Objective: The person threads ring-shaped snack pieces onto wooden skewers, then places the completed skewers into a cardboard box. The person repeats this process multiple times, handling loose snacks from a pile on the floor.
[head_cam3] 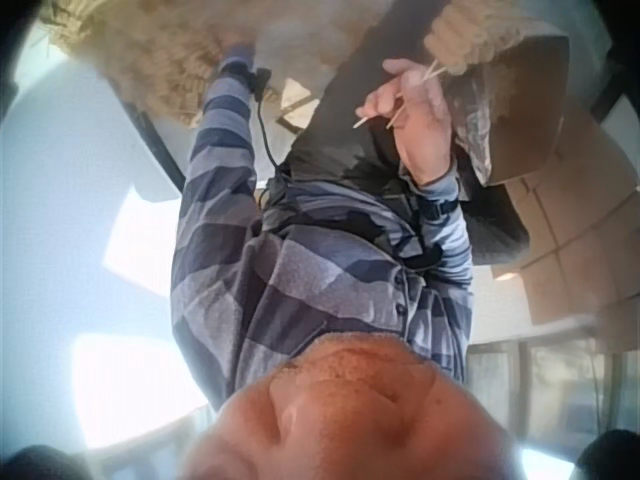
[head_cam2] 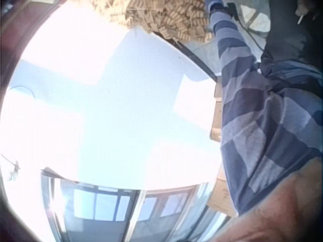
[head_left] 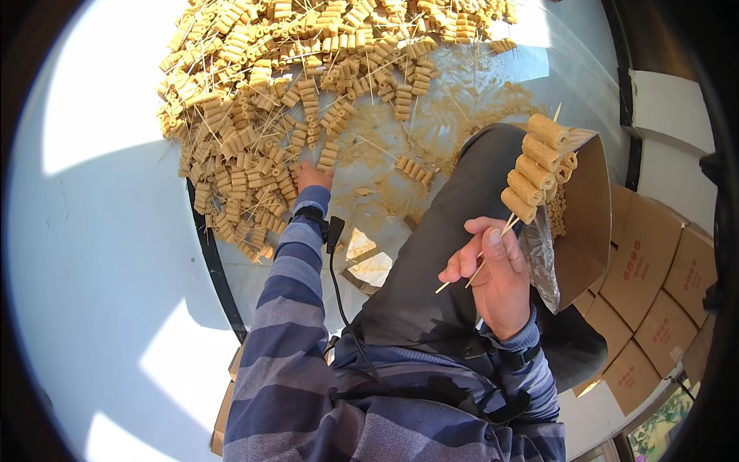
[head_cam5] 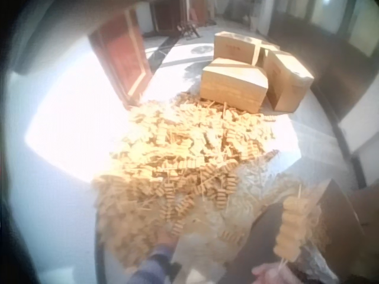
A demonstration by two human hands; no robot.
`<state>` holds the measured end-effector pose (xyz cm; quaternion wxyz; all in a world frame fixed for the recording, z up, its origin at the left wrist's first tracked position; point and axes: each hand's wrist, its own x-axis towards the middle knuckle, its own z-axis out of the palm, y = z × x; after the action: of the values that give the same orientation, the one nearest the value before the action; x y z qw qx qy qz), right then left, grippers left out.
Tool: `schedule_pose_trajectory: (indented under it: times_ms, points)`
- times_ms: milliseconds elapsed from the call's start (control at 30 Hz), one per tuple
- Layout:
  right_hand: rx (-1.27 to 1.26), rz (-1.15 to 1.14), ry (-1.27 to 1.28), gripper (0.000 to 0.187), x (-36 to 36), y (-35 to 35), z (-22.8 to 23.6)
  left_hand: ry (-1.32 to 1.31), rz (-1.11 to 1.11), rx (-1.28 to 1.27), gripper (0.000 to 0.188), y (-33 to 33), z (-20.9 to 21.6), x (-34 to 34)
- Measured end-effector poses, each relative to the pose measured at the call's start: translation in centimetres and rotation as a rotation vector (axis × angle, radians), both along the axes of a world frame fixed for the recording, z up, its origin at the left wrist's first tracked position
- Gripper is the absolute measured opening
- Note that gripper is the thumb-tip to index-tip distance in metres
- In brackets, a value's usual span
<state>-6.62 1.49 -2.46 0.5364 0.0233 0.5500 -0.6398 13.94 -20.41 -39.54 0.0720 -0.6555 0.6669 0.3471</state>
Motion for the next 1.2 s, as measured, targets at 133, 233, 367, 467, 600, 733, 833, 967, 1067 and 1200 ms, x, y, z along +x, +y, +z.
schedule_pose_trajectory:
  times_ms: [133, 233, 367, 467, 600, 733, 833, 967, 1067, 1200]
  points:
    - [0.056, 0.008, -0.004, 0.035, -0.3, -0.3, 0.1, -0.144, 0.013, 0.032, 0.075, 0.2, 2.9, -3.3]
    - [0.061, 0.049, 0.019, 0.036, -0.5, -0.3, 0.1, -0.23, -0.003, 0.121, 0.074, -0.4, 4.3, -4.7]
    - [0.052, 0.073, 0.007, 0.036, -0.8, 0.1, -0.2, -0.261, -0.138, 0.122, 0.072, 0.3, 4.4, -4.8]
    - [0.032, 0.081, 0.004, 0.036, -1.0, 0.2, -0.4, -0.304, -0.261, 0.146, 0.072, 1.0, 3.7, -4.4]
    - [0.04, 0.088, -0.006, 0.033, -0.8, 0.1, -0.5, -0.136, -0.209, 0.187, 0.072, 1.9, 3.2, -1.6]
    - [0.02, 0.127, 0.006, 0.029, -0.9, 0.0, -0.3, 0.282, 0.027, 0.389, 0.049, 2.1, 6.2, 2.0]
    - [0.154, 0.282, 0.149, 0.026, -1.1, 0.4, 0.8, 0.512, 0.205, 0.575, 0.037, 2.3, 12.2, 3.6]
    - [0.2, 0.357, 0.228, 0.026, -1.1, 1.3, 3.0, 0.774, 0.101, 0.673, 0.031, 2.3, 22.4, 3.5]
    - [0.167, 0.401, 0.731, 0.024, -1.9, 2.3, 4.8, 0.803, -0.229, 0.712, 0.026, 2.4, 29.5, 1.8]
    - [0.036, 0.376, 1.645, 0.024, -4.7, 3.2, 7.2, 0.787, -0.428, 0.833, 0.027, 3.3, 37.6, -0.9]
